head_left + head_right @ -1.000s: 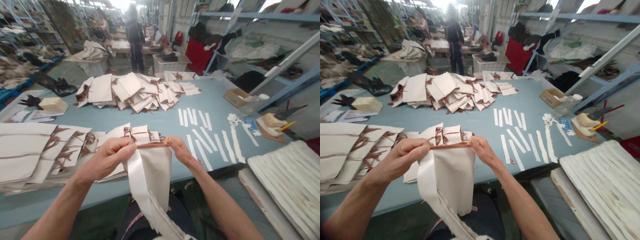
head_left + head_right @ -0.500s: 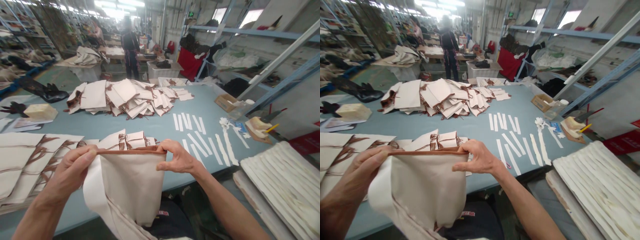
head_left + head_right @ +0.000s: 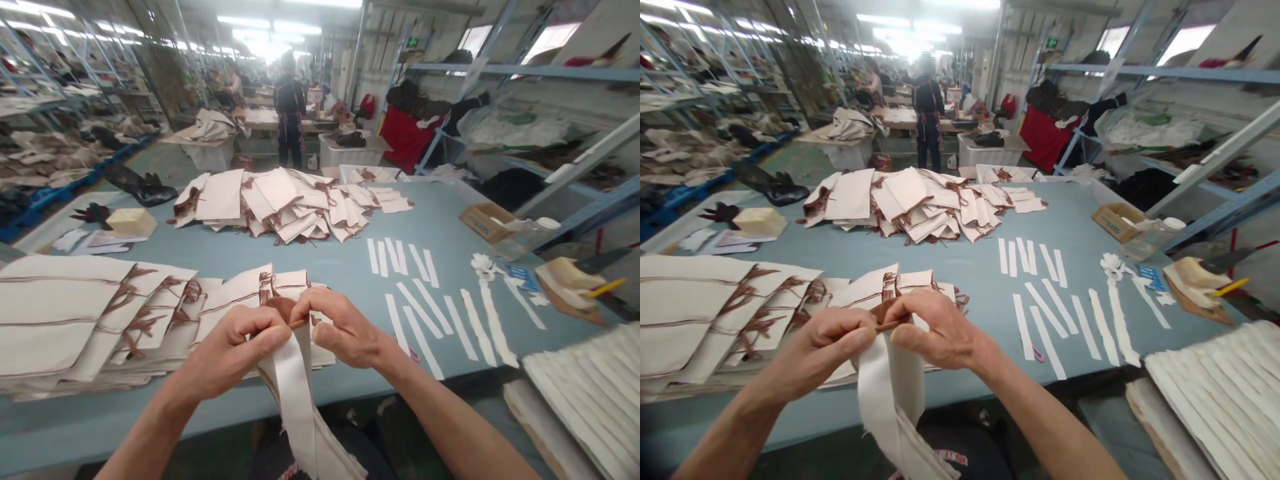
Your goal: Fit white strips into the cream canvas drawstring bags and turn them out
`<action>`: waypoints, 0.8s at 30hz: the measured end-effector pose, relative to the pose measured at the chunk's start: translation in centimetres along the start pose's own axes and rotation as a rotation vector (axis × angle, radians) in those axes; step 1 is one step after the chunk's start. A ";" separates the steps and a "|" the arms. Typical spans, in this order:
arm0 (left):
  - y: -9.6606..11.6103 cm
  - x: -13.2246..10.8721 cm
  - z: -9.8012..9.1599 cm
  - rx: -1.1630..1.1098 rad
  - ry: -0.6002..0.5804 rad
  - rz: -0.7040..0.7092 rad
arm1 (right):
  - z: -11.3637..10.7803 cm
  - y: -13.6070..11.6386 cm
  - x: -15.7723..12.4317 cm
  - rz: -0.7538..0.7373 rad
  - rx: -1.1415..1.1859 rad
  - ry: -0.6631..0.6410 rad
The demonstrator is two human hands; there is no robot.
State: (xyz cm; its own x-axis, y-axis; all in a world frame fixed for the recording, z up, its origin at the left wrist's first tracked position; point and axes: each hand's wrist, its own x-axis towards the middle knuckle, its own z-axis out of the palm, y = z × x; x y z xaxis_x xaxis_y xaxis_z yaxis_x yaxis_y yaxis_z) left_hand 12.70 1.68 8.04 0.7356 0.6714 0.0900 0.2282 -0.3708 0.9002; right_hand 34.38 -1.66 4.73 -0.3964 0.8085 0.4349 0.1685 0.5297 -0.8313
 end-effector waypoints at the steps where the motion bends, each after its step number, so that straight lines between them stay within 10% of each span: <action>1: 0.0 0.1 0.1 -0.009 -0.016 0.001 | 0.2 0.1 0.3 0.020 0.015 -0.005; 10: -1.7 -0.4 1.9 -0.094 -0.063 -0.092 | 1.0 1.8 -0.6 0.197 0.077 -0.125; 24: -1.5 4.3 0.0 -0.352 -0.005 -0.344 | 2.3 8.2 -1.1 0.515 0.111 0.192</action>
State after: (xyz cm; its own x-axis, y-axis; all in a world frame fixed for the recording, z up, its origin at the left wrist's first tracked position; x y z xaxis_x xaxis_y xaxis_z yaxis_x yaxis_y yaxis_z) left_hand 15.53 5.08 7.09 0.6586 0.7134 -0.2394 0.2298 0.1123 0.9667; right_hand 34.15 1.19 -3.36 -0.1144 0.9934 0.0094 0.1964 0.0319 -0.9800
